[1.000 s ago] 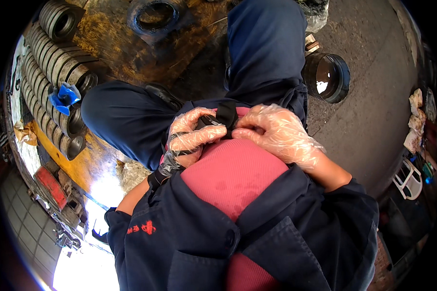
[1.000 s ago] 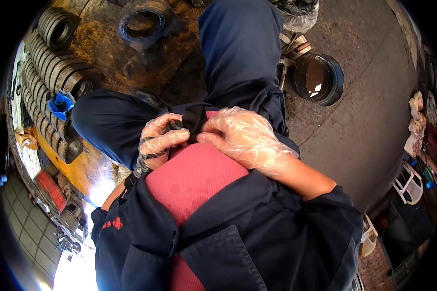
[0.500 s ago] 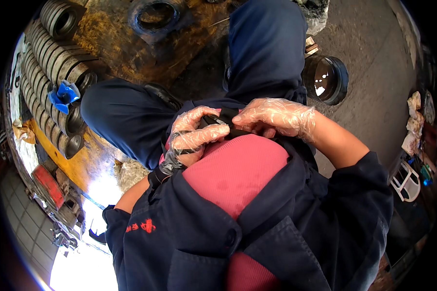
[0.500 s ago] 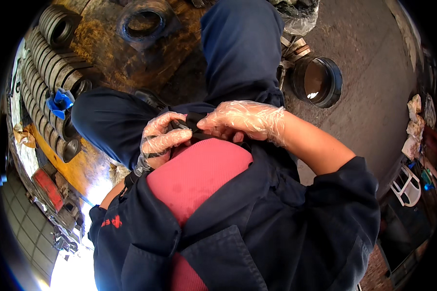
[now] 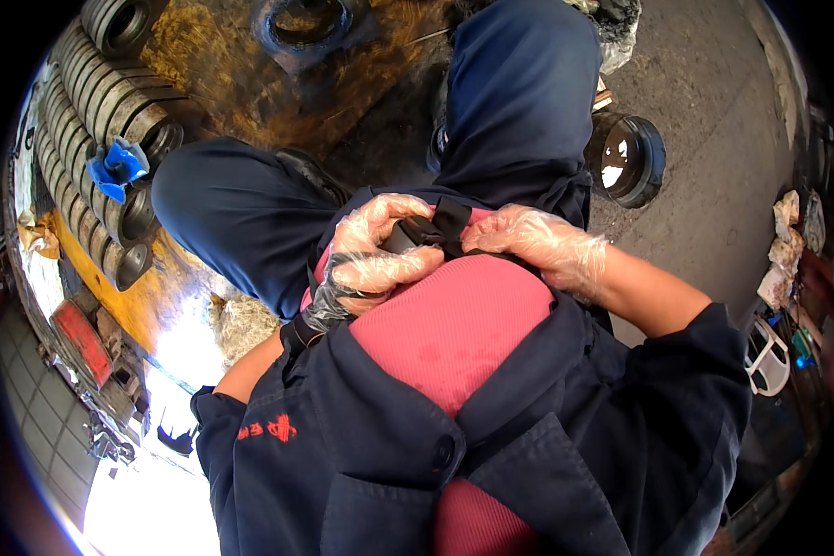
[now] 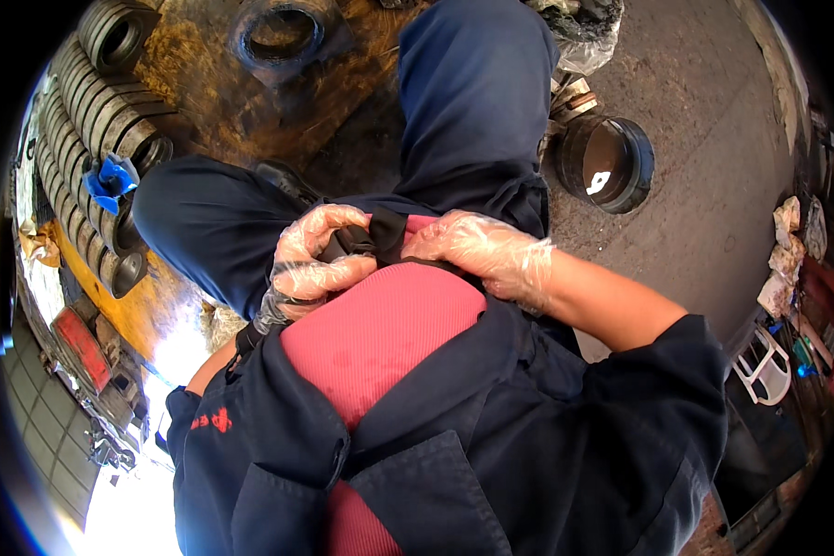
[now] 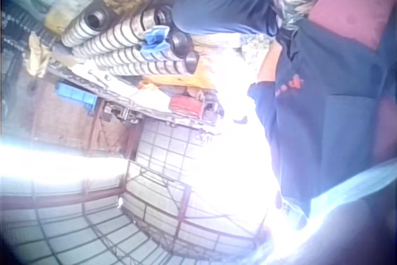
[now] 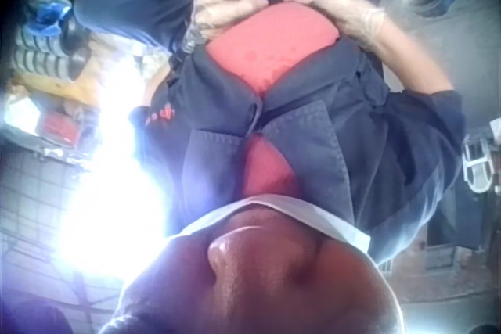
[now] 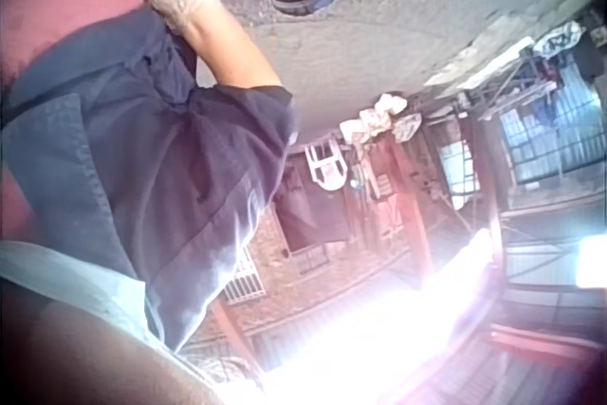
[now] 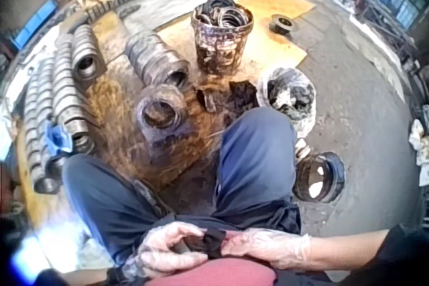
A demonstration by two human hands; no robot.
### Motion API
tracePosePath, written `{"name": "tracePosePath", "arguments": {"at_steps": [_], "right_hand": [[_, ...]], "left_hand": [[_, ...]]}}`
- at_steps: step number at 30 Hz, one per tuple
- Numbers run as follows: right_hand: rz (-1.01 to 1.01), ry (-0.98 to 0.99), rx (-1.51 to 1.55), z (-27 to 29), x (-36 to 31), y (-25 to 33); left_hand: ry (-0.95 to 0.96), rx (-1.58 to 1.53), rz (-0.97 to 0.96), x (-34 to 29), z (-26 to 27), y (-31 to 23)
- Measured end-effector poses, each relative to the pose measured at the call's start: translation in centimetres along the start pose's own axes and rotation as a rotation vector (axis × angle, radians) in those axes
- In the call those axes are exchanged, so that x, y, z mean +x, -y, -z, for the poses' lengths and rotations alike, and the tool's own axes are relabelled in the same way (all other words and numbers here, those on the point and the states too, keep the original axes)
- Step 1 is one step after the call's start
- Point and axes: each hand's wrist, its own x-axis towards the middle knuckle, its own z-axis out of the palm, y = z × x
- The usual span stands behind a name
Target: The person cleans thick grease from cylindrical metal components while sitting on the floor, using a scraper tool and a cloth to remove the residue.
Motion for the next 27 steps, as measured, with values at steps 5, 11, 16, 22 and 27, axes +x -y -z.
{"name": "tracePosePath", "arguments": {"at_steps": [5,11,16,22,27], "right_hand": [[0.006,-0.133,-0.288,-1.8,-0.3,1.2],[0.071,-0.248,-0.167,-2.6,0.2,1.1],[0.051,-0.232,-0.227,-2.5,0.5,0.9],[0.149,-0.239,-0.151,-2.1,1.1,-0.4],[0.199,-0.228,-0.162,-2.4,0.9,-0.3]], "left_hand": [[-0.094,0.037,0.033,-0.4,-1.0,-0.5],[0.047,-0.341,0.011,-0.2,1.1,1.0],[0.075,-0.164,-0.001,0.0,1.9,1.4],[0.108,-0.194,-0.077,0.2,1.0,0.8],[0.109,-0.212,-0.069,0.2,1.2,1.4]]}}
